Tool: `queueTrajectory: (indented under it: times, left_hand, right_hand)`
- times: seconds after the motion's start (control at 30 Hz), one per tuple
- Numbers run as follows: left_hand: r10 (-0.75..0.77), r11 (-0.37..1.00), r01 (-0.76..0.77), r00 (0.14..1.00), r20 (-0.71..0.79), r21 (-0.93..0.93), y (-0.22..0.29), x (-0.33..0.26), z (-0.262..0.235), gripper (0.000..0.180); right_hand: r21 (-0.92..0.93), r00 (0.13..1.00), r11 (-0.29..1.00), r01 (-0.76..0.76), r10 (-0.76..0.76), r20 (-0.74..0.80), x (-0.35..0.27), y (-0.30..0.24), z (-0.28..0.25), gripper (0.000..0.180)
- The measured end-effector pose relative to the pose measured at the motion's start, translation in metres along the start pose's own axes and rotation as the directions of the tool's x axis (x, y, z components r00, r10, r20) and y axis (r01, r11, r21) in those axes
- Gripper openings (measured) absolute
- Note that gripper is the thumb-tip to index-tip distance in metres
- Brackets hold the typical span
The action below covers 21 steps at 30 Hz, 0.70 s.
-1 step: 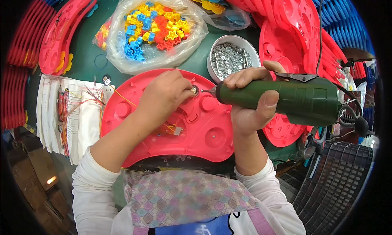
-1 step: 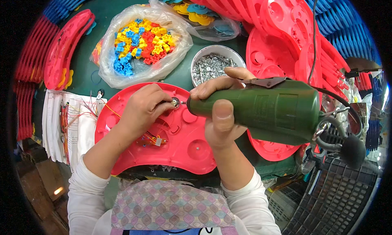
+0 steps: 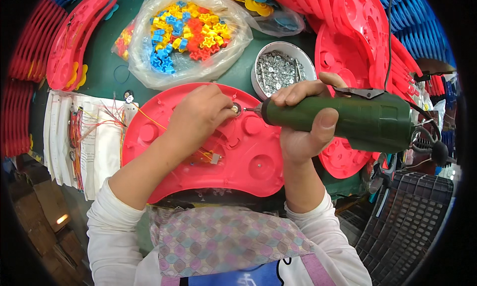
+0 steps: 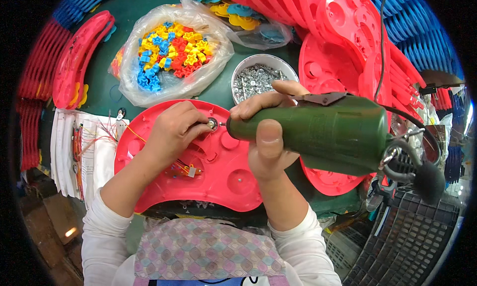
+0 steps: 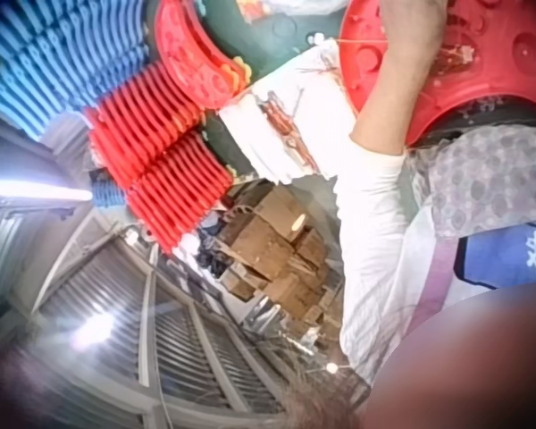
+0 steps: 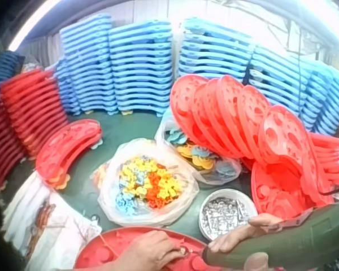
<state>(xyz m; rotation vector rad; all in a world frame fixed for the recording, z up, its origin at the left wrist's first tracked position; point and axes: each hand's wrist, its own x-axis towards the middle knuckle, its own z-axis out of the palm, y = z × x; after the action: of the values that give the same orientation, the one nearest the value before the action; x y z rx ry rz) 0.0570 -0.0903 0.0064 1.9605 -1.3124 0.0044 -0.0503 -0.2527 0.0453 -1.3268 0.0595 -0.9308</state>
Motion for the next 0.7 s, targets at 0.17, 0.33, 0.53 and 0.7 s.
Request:
queueTrajectory:
  times: [0.17,0.33,0.53,0.7]
  left_hand:
    - [-0.027,1.000,0.028,1.000,0.013,-0.013,0.001,-0.001,-0.001,0.012]
    - [-0.034,0.999,0.033,0.999,-0.001,-0.014,-0.001,-0.002,0.002,0.014]
    - [-0.027,0.999,0.027,1.000,0.004,-0.038,-0.001,-0.003,0.000,0.014]
    - [-0.056,0.994,0.054,0.998,-0.019,-0.090,0.008,-0.001,-0.006,0.020]
  right_hand:
    - [0.174,1.000,0.984,0.024,-0.026,0.009,0.004,0.003,0.003,0.063]
    - [0.020,0.984,0.999,-0.034,0.030,0.175,0.009,0.000,0.004,0.062]
    - [0.010,0.970,0.998,-0.063,0.059,0.237,0.014,-0.002,0.003,0.071]
    - [0.047,0.986,0.999,-0.024,0.016,0.168,0.011,-0.004,0.013,0.080]
